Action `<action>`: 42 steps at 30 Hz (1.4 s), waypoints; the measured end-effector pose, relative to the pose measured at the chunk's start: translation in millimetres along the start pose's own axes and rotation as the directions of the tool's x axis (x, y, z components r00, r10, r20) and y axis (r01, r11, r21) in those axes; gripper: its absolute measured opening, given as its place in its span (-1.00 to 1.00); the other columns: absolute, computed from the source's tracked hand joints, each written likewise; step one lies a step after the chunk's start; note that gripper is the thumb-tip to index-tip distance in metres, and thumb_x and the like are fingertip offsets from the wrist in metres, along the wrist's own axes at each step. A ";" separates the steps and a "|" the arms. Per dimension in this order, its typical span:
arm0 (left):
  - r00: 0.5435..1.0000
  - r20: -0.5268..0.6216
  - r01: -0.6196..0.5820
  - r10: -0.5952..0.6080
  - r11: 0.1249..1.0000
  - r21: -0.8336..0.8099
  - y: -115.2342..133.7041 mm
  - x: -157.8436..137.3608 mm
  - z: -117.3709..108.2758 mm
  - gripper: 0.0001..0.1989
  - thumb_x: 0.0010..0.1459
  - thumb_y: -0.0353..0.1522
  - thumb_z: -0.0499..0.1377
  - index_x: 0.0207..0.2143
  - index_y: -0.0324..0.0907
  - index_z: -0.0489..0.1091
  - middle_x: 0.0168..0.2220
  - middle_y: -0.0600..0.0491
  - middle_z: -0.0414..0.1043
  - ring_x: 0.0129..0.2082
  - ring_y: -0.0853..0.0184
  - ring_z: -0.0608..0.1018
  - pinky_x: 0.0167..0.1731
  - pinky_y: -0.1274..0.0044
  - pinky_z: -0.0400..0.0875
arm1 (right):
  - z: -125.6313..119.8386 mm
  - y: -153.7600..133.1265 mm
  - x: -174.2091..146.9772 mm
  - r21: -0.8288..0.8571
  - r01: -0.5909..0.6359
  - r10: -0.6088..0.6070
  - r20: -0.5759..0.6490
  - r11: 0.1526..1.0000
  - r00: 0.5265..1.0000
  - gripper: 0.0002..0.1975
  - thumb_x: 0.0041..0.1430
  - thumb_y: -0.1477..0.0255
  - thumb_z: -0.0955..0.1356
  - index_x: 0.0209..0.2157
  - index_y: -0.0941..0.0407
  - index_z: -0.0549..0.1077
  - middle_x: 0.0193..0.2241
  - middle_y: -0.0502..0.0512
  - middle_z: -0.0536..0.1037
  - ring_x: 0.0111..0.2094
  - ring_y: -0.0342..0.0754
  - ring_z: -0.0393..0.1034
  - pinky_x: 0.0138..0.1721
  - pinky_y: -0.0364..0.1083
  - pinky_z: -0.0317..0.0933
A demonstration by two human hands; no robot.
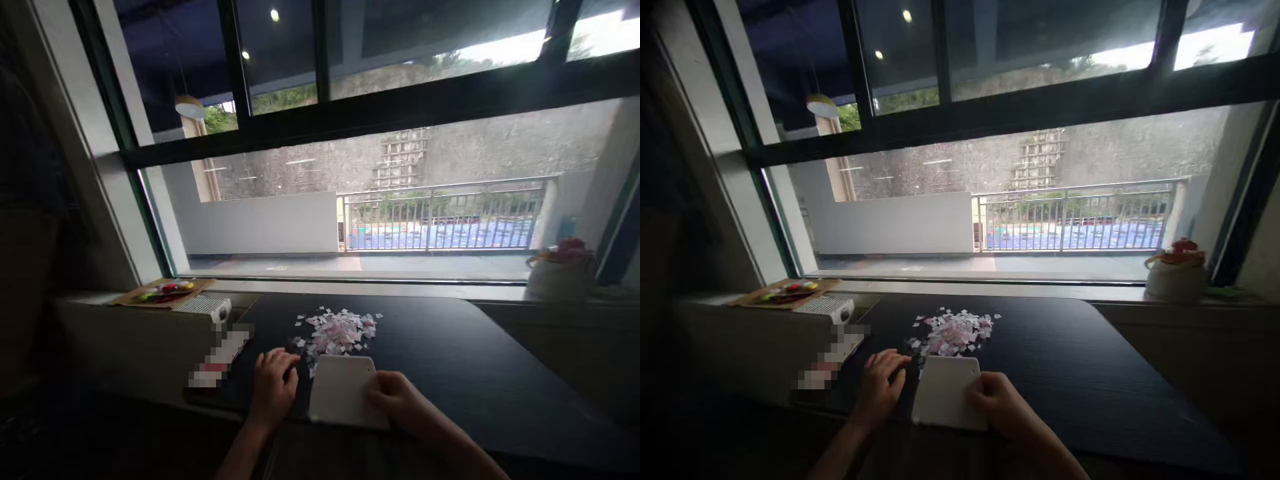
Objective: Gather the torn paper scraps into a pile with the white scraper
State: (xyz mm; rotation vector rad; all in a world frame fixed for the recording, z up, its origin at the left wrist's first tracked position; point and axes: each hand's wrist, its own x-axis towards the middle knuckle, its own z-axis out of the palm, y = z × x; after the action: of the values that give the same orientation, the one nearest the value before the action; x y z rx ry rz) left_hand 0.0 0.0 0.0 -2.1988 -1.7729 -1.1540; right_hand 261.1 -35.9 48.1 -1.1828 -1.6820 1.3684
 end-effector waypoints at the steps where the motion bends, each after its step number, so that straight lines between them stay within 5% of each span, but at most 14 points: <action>1: 1.000 0.000 0.001 -0.001 1.000 0.000 0.7 0.3 0.0 -0.74 0.03 -0.43 0.01 -0.30 -0.09 0.47 -0.23 0.01 0.53 -0.03 0.09 0.44 0.03 0.07 0.13 | -1.7 1.1 -3.7 -0.016 0.011 -0.010 0.030 1.000 0.999 -0.75 0.02 0.32 0.34 -0.44 0.26 0.46 -0.50 0.06 0.47 -0.46 -0.12 0.28 -0.44 -0.18 0.10; 4: 1.000 0.000 0.004 -0.004 1.000 0.000 2.4 0.9 0.1 -0.74 0.03 -0.43 0.02 -0.30 -0.08 0.47 -0.23 0.01 0.53 -0.03 0.10 0.44 0.04 0.08 0.13 | -7.4 6.2 -12.1 -0.048 0.065 -0.064 0.028 0.997 0.998 -0.71 0.04 0.25 0.34 -0.48 0.23 0.44 -0.57 0.00 0.42 -0.52 -0.15 0.24 -0.51 -0.19 0.06; 10: 1.000 -0.005 0.010 -0.010 1.000 0.009 3.1 1.0 1.3 -0.74 0.01 -0.46 0.02 -0.31 -0.07 0.46 -0.25 0.05 0.54 -0.04 0.13 0.44 0.06 0.10 0.10 | -16.5 22.4 -2.1 -0.102 0.166 -0.188 -0.280 0.981 0.941 -0.68 0.00 0.16 0.35 -0.49 0.17 0.43 -0.55 0.03 0.44 -0.48 -0.07 0.30 -0.47 -0.14 0.16; 13: 1.000 -0.011 0.010 -0.010 1.000 0.015 2.8 1.3 1.6 -0.73 -0.01 -0.46 0.03 -0.32 -0.07 0.47 -0.26 0.05 0.54 -0.05 0.13 0.45 0.05 0.09 0.11 | -11.9 27.2 13.8 -0.138 0.163 -0.201 -0.337 0.977 0.920 -0.71 0.03 0.21 0.32 -0.46 0.17 0.43 -0.52 0.06 0.46 -0.45 -0.03 0.34 -0.44 -0.11 0.20; 28: 1.000 -0.012 -0.011 0.011 1.000 0.022 2.2 0.9 1.1 -0.74 -0.01 -0.45 0.03 -0.31 -0.09 0.47 -0.27 0.05 0.54 -0.05 0.14 0.44 0.05 0.12 0.13 | -1.9 20.2 17.1 -0.324 0.130 -0.237 -0.319 0.937 0.918 -0.77 0.12 0.30 0.22 -0.43 0.15 0.38 -0.49 0.06 0.47 -0.45 -0.04 0.36 -0.45 -0.12 0.18; 35: 1.000 -0.004 -0.002 0.002 1.000 0.022 2.4 1.0 0.5 -0.74 0.00 -0.44 0.02 -0.31 -0.08 0.47 -0.25 0.04 0.53 -0.04 0.13 0.44 0.06 0.10 0.08 | -4.6 12.4 10.4 -0.445 0.117 -0.313 -0.400 0.888 0.861 -0.81 0.11 0.35 0.24 -0.49 0.14 0.38 -0.55 0.00 0.47 -0.52 -0.11 0.32 -0.50 -0.16 0.12; 42: 1.000 -0.010 0.003 -0.003 1.000 0.025 4.0 1.1 0.2 -0.74 0.00 -0.43 0.02 -0.32 -0.08 0.46 -0.26 0.04 0.53 -0.05 0.12 0.44 0.05 0.10 0.09 | 11.7 3.1 22.2 -0.438 0.203 -0.343 -0.270 0.876 0.900 -0.79 0.14 0.38 0.23 -0.44 0.17 0.42 -0.51 0.05 0.53 -0.50 -0.11 0.35 -0.49 -0.17 0.15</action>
State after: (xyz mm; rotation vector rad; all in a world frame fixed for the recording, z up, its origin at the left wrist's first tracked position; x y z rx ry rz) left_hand 3.6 -0.3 2.0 -2.1737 -1.7780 -1.1347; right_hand 243.1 -19.6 41.3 -1.2506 -1.8338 0.6103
